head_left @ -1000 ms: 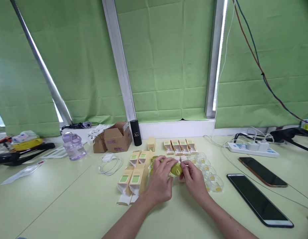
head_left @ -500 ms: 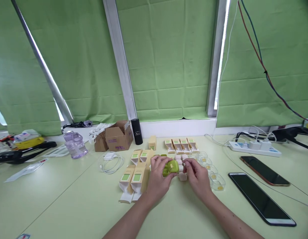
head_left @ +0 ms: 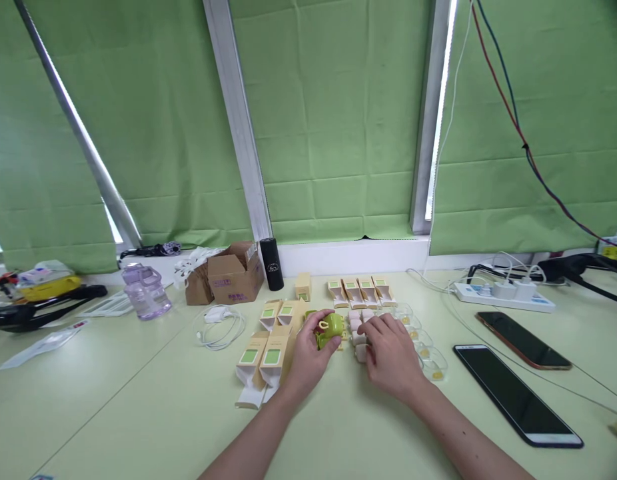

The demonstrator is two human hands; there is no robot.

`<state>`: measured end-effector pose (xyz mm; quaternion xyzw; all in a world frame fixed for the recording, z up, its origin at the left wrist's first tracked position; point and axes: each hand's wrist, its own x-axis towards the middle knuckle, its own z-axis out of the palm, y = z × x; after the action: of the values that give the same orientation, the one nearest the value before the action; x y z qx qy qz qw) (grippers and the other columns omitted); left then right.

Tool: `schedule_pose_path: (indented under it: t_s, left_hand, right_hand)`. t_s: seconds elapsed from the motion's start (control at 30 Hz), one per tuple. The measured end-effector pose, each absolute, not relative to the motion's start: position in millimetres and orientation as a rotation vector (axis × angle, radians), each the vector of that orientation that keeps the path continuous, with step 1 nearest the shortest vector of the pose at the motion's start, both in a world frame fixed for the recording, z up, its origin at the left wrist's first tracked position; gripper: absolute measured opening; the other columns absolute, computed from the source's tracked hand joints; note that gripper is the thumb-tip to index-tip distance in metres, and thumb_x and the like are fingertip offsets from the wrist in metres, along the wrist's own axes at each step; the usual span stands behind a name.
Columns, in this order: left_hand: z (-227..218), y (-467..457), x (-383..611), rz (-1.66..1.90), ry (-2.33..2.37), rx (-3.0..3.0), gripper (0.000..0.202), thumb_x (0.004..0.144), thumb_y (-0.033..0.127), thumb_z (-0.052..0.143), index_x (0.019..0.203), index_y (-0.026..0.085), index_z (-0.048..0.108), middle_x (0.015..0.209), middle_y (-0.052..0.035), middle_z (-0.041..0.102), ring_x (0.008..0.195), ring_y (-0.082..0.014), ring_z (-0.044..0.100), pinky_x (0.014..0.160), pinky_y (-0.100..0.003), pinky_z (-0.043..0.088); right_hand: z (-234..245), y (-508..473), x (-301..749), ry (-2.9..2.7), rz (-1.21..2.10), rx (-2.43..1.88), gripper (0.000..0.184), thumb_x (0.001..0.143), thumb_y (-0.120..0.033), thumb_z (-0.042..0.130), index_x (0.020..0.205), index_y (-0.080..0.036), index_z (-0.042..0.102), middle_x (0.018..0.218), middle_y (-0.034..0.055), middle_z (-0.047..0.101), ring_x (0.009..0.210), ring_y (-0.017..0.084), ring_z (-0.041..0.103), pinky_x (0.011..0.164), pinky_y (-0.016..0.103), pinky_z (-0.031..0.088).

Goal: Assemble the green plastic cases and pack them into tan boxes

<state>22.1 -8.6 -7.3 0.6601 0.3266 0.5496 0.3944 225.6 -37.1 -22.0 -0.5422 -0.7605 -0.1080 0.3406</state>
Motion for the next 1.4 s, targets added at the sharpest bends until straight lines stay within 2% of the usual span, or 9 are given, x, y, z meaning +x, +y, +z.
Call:
schedule_pose_path:
  t_s: [0.17,0.3,0.53,0.8,0.93,1.03,1.17,1.3,1.4]
  left_hand:
    - [-15,3,21,1.397,0.676,1.374,0.059,0.072,0.03,0.09,0.123,0.02,0.064,0.118,-0.0099,0.071,0.11,-0.0248,0.067,0.097,-0.036,0.054]
    - [-19,6,20,1.427,0.661,1.314,0.059,0.064,0.022,0.091,0.116,0.02,0.064,0.119,-0.0091,0.073,0.114,-0.0243,0.067,0.1,-0.035,0.054]
    - [-14,2,21,1.393,0.676,1.338,0.054,0.062,0.016,0.087,0.111,0.02,0.063,0.126,-0.0123,0.074,0.116,-0.0258,0.068,0.099,-0.036,0.054]
    - [-11,-2,21,1.384,0.677,1.348,0.052,0.064,0.015,0.085,0.111,0.02,0.061,0.131,-0.0129,0.074,0.118,-0.0271,0.069,0.096,-0.037,0.055]
    - [-12,-1,21,1.393,0.69,1.341,0.053,0.064,0.015,0.085,0.111,0.02,0.062,0.132,-0.0132,0.074,0.116,-0.0268,0.069,0.094,-0.038,0.056]
    - [-11,-1,20,1.407,0.699,1.346,0.054,0.064,0.016,0.085,0.112,0.02,0.062,0.131,-0.0132,0.075,0.115,-0.0268,0.07,0.096,-0.038,0.056]
    - [-10,0,20,1.427,0.715,1.343,0.055,0.063,0.017,0.086,0.113,0.02,0.063,0.13,-0.0129,0.075,0.114,-0.027,0.07,0.096,-0.039,0.056]
    - [-11,2,20,1.44,0.745,1.354,0.054,0.062,0.017,0.085,0.113,0.02,0.066,0.128,-0.0124,0.075,0.114,-0.0268,0.07,0.098,-0.038,0.056]
    - [-12,2,20,1.442,0.759,1.36,0.054,0.062,0.018,0.085,0.114,0.02,0.068,0.126,-0.0119,0.076,0.113,-0.0271,0.07,0.096,-0.039,0.057]
  right_hand:
    - [-19,-41,222,-2.092,-0.268,-1.543,0.035,0.072,-0.011,0.068,0.106,-0.021,0.067,0.108,0.0102,0.067,0.105,0.03,0.052,0.088,0.04,0.035]
    - [-19,-42,220,-2.136,-0.274,-1.568,0.035,0.071,-0.013,0.07,0.105,-0.021,0.067,0.108,0.0111,0.065,0.106,0.031,0.051,0.088,0.04,0.034]
    - [-26,-41,216,-2.177,-0.374,-1.582,0.032,0.067,-0.012,0.072,0.097,-0.019,0.065,0.106,0.0146,0.065,0.101,0.032,0.052,0.086,0.042,0.033]
    - [-25,-39,217,-2.178,-0.394,-1.562,0.03,0.064,-0.009,0.071,0.092,-0.019,0.066,0.102,0.0141,0.066,0.101,0.032,0.052,0.085,0.042,0.035]
    - [-22,-41,218,-2.052,-0.312,-1.483,0.027,0.071,-0.01,0.069,0.096,-0.02,0.067,0.107,0.0129,0.066,0.106,0.033,0.053,0.086,0.044,0.038]
    - [-21,-43,217,-1.883,-0.138,-1.319,0.023,0.083,-0.015,0.065,0.104,-0.021,0.065,0.113,0.0119,0.065,0.106,0.032,0.055,0.087,0.044,0.042]
    - [-21,-43,213,-1.616,0.233,-1.016,0.016,0.097,-0.032,0.061,0.111,-0.024,0.063,0.113,0.0104,0.065,0.107,0.03,0.058,0.088,0.042,0.048]
    - [-23,-40,208,-1.323,0.707,-0.848,0.034,0.093,-0.053,0.07,0.111,-0.024,0.068,0.105,0.0087,0.069,0.095,0.026,0.062,0.081,0.037,0.051]
    - [-23,-36,206,-1.098,1.028,-0.718,0.045,0.083,-0.058,0.081,0.109,-0.023,0.071,0.096,0.006,0.07,0.078,0.02,0.06,0.072,0.034,0.05]
